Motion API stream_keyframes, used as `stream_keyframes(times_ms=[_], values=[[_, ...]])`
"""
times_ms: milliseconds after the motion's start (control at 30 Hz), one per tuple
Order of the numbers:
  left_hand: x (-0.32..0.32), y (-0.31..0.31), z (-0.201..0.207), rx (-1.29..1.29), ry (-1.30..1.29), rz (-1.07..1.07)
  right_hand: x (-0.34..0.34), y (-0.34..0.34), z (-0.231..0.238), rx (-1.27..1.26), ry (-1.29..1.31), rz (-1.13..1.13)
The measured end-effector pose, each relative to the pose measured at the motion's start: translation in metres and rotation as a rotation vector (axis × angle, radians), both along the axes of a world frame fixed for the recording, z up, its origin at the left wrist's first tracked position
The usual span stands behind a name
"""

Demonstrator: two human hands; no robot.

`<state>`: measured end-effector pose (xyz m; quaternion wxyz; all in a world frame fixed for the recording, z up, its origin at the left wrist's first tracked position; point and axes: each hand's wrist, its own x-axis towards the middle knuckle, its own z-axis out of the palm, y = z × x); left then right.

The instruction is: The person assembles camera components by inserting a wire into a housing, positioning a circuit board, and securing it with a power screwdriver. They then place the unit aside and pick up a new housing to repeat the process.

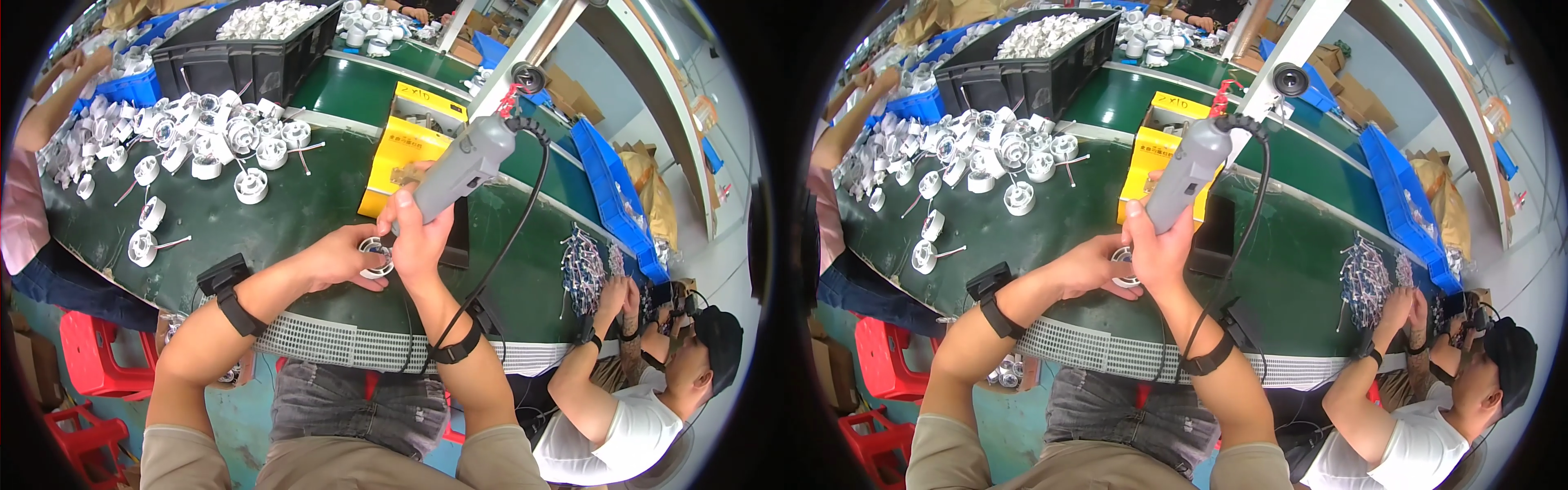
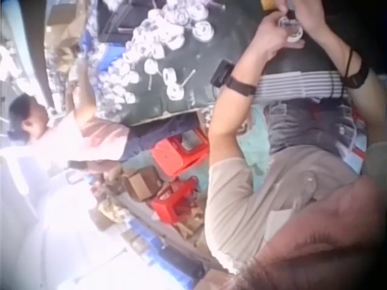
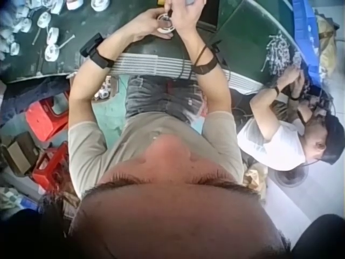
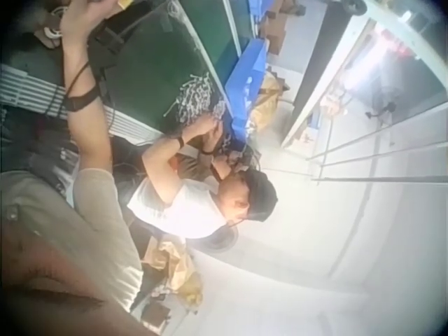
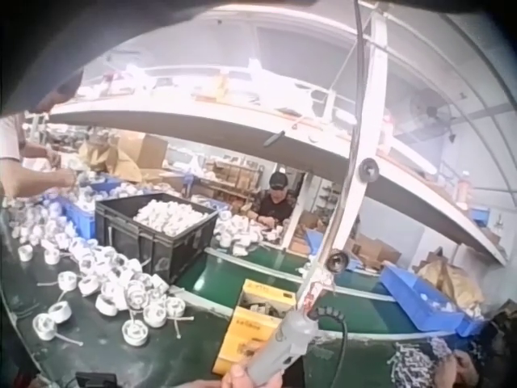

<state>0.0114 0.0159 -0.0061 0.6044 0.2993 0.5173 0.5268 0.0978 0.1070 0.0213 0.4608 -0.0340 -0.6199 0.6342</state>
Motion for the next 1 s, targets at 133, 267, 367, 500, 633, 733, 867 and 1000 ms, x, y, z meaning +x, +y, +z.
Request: stream_keyframes(times_ms=[133, 267, 367, 500, 633, 733, 867, 1000], values=[[-0.003, -0.004, 0.001, 0.009, 0.026, 0.032, 0.005, 0.001, 0.003, 0.009, 0.043, -0.030], [-0.024, -0.011, 0.001, 0.274, 0.965, 0.358, 0.016, 0.015, 0.010, -0.022, 0.066, -0.120], [-0.042, -0.019, 0.006, 0.256, 1.472, 0.565, 0.011, 0.022, 0.005, -0.056, 0.075, -0.189], [-0.057, -0.029, 0.001, -0.289, 1.777, 0.397, 0.004, 0.027, -0.006, 0.063, -0.054, -0.280], [-0.064, -0.024, -0.001, -0.341, 1.780, 0.345, 0.009, 0.023, 0.004, 0.097, -0.065, -0.236], [-0.075, -0.026, -0.002, -0.357, 1.777, 0.370, 0.012, 0.018, 0.009, 0.166, -0.093, -0.304], [-0.098, -0.036, -0.008, -0.485, 1.805, 0.354, 0.001, 0.025, -0.006, 0.258, -0.019, -0.337], [-0.107, -0.041, 0.002, -0.638, 1.720, 0.386, 0.005, 0.026, -0.001, 0.263, -0.113, -0.353]])
